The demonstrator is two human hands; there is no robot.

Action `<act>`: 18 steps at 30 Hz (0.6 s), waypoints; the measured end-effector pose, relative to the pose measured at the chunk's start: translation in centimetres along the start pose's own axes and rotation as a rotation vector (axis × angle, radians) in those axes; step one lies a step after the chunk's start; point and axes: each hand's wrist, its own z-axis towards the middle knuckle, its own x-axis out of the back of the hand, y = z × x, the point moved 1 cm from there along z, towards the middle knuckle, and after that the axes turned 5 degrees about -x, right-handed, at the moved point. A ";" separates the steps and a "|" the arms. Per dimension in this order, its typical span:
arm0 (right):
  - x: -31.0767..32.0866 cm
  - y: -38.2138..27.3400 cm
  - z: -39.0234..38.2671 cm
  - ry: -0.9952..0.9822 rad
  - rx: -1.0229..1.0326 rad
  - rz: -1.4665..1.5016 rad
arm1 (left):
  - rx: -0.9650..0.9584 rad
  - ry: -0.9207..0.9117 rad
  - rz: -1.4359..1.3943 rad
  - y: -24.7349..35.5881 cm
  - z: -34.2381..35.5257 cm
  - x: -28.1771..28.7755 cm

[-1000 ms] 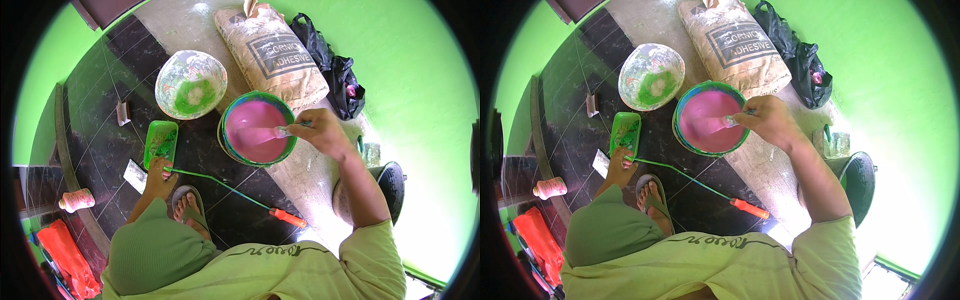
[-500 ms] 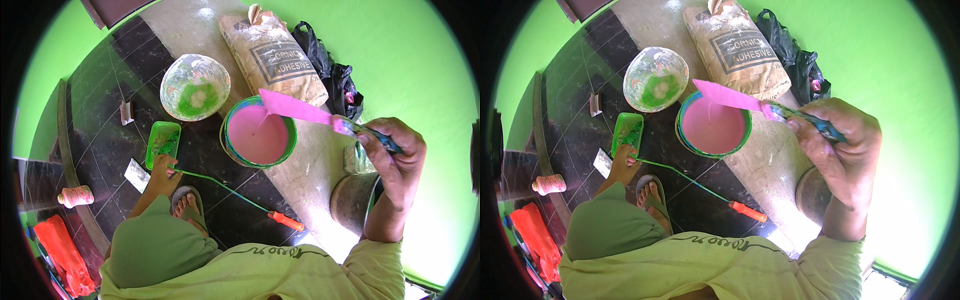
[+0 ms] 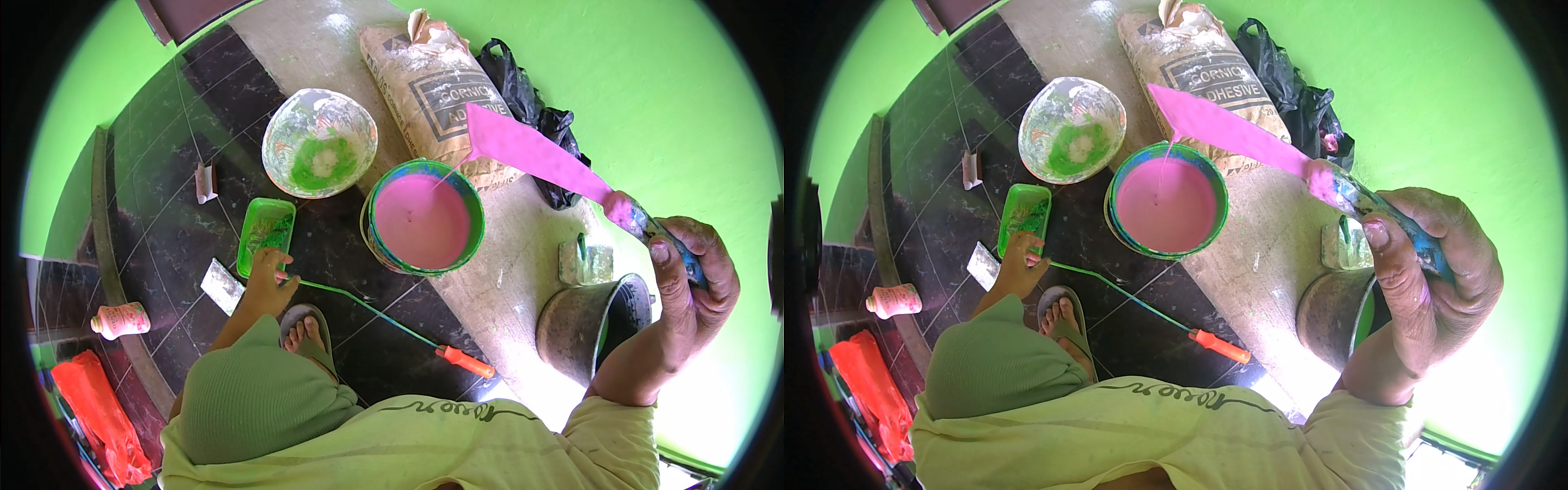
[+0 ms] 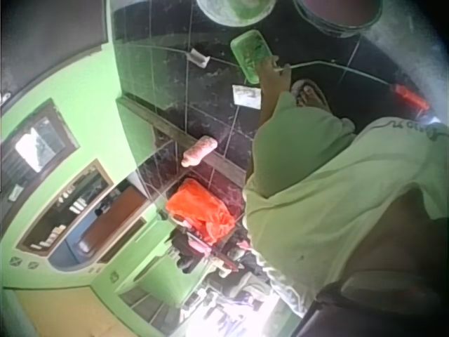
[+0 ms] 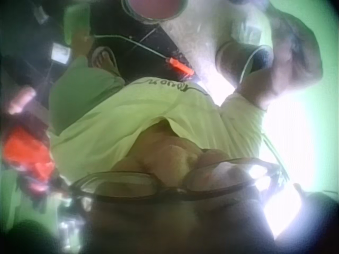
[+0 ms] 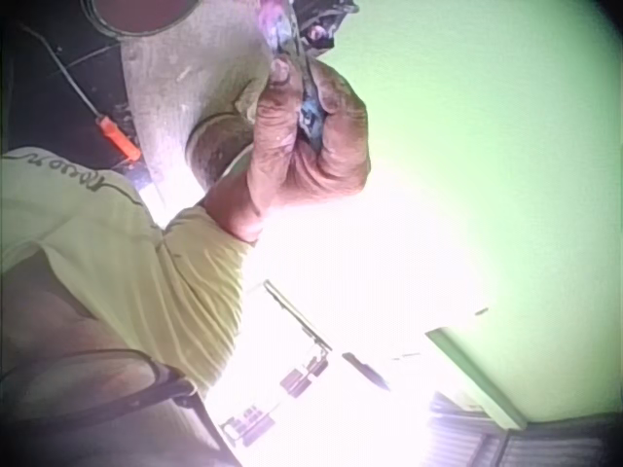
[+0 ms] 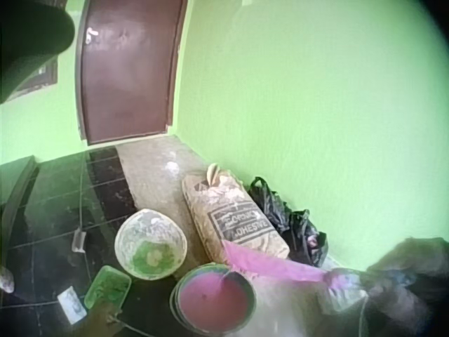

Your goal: The person sits on the floor and mixes a pink liquid in a bucket using a stick. They add a liquid from a pink bottle into the bucket and continue stirring. The person then picks up a green dustpan and brush, walks to another room, and places them on the floor.

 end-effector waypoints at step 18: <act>-20.7 12.0 -1.2 -0.432 0.099 -0.506 | 0.035 -0.014 -0.010 -0.3 0.2 -0.2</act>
